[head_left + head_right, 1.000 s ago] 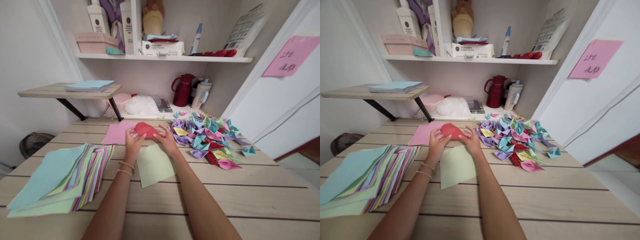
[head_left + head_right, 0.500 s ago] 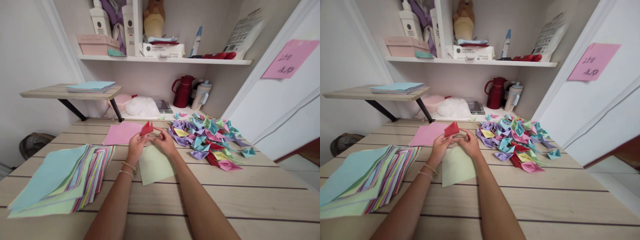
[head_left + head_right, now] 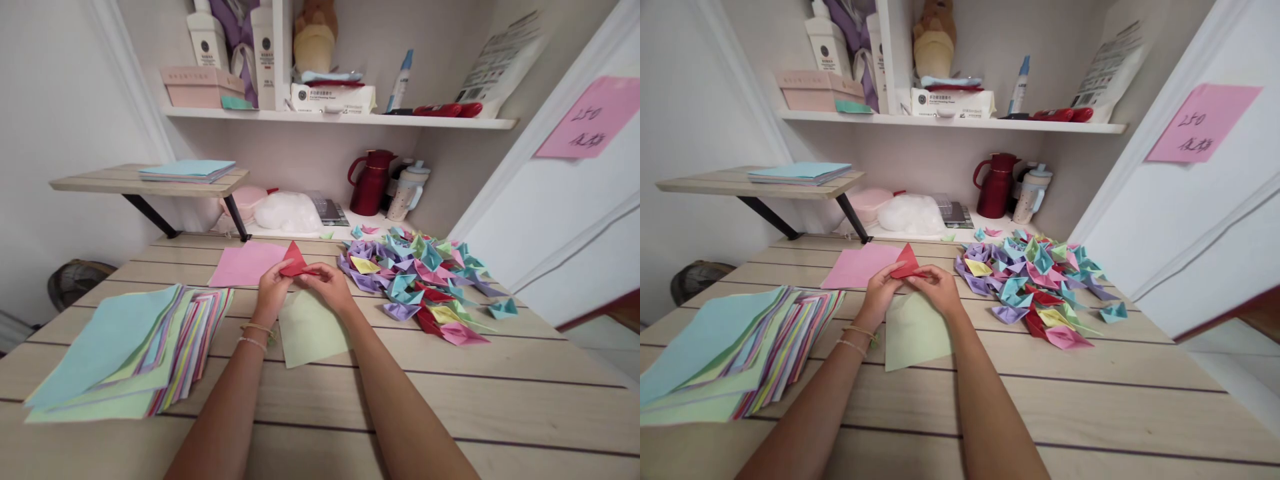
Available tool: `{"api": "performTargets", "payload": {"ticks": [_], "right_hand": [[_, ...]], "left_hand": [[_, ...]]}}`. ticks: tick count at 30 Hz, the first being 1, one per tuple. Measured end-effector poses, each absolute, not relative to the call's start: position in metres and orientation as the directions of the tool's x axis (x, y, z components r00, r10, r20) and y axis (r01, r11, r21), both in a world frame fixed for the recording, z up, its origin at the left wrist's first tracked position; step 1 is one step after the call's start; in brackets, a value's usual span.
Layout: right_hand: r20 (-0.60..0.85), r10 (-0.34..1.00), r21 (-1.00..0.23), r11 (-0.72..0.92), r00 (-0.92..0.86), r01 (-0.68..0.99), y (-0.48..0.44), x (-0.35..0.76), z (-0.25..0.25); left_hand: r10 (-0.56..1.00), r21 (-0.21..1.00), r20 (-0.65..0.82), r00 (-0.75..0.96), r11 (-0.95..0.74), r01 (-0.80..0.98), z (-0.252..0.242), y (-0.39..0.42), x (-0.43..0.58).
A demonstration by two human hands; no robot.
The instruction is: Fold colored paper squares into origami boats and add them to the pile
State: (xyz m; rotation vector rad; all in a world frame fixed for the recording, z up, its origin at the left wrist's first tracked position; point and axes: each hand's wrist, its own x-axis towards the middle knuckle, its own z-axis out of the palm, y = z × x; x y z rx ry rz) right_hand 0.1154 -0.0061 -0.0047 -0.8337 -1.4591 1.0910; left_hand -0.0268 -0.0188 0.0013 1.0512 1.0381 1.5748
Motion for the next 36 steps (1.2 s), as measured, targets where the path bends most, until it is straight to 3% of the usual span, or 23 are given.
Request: {"api": "performTargets", "payload": {"ticks": [5,15,22,29,36], "right_hand": [[0.338,0.922,-0.939,0.319,-0.187,-0.126,-0.007,0.115,-0.003],[0.159,0.987,-0.953,0.163,0.036,-0.256,0.004,0.116,-0.009],[0.225,0.967,-0.962,0.240,0.115,-0.132,0.004,0.119,-0.010],[0.245,0.942,-0.962,0.265,0.229,-0.060,0.008,0.126,-0.009],[0.286,0.938,-0.946,0.309,0.194,-0.099,0.009,0.129,-0.006]], "left_hand": [[0.990,0.947,0.109,-0.088,-0.130,-0.293,0.004,-0.025,-0.022],[0.991,0.961,0.112,-0.076,-0.128,-0.244,0.010,-0.029,-0.021],[0.981,0.980,0.141,-0.136,-0.157,-0.120,0.003,-0.025,-0.023],[0.951,0.964,0.266,-0.158,-0.260,0.062,0.001,-0.024,-0.026],[0.990,0.969,0.144,-0.009,-0.142,-0.204,0.002,-0.020,-0.025]]}}
